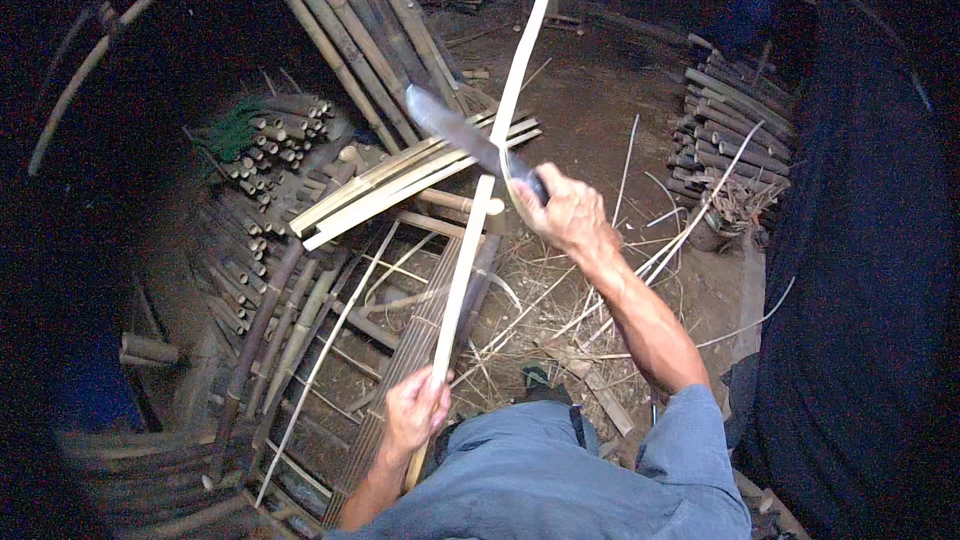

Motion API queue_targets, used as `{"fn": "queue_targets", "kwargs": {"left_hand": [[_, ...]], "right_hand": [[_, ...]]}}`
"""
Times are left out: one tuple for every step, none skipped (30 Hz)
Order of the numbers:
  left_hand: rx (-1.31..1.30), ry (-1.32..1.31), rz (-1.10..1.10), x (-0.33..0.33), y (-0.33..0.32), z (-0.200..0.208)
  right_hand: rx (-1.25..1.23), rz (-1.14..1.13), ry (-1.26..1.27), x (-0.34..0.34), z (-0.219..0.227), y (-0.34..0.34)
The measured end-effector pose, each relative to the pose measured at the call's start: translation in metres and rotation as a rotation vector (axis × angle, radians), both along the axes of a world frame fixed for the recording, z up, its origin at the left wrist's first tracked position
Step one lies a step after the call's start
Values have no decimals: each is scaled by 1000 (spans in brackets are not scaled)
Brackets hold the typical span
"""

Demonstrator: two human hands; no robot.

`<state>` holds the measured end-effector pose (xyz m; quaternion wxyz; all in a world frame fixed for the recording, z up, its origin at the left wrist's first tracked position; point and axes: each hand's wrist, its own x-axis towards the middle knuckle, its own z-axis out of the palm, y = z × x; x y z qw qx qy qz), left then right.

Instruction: The person uses a large knife to shave thin strips of bamboo. They hold the bamboo piece in one hand and the knife in the other, repeatedly scraping the blade along the bamboo to remove the outer layer. The person occasionally inspects the bamboo and adjusts their grip before continuing the shaving process.

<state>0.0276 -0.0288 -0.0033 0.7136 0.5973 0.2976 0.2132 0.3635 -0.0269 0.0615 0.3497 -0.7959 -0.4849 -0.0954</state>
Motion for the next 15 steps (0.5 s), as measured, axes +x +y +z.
{"fn": "queue_targets", "kwargs": {"left_hand": [[5,25,-15,-14,-6,-5],[29,41,-27,-29,-13,-12],[50,64,-32,-47,-20,-20],[27,73,-41,-59,-26,-22],[5,93,-32,-72,-33,-24],[-11,78,-19,-83,-36,-29],[-27,62,-5,-92,-39,-34],[-40,48,14,-100,-41,-37],[-28,76,19,-105,-41,-42],[-15,104,23,-109,-40,-47],[2,129,25,-111,-39,-51],[-1,136,58,-111,-37,-47],[35,153,71,-108,-34,-44],[60,176,77,-107,-33,-41],[85,199,83,-109,-34,-41]], "right_hand": [[-46,-61,39,14,5,-1],[-58,-86,54,26,12,-2],[-72,-104,74,34,16,-2],[-60,-139,78,42,27,-9],[-86,-137,36,48,32,-11],[-64,-118,-19,49,32,-12],[-42,-98,-74,50,31,-13],[-56,-84,-95,50,28,-12],[-70,-70,-116,47,28,-10],[-101,-74,-65,40,28,-13],[-59,-26,-22,37,16,-13],[11,122,-128,26,6,-12],[82,269,-234,16,0,-12],[37,330,-359,9,-1,-14],[-3,284,-367,13,6,-12]]}}
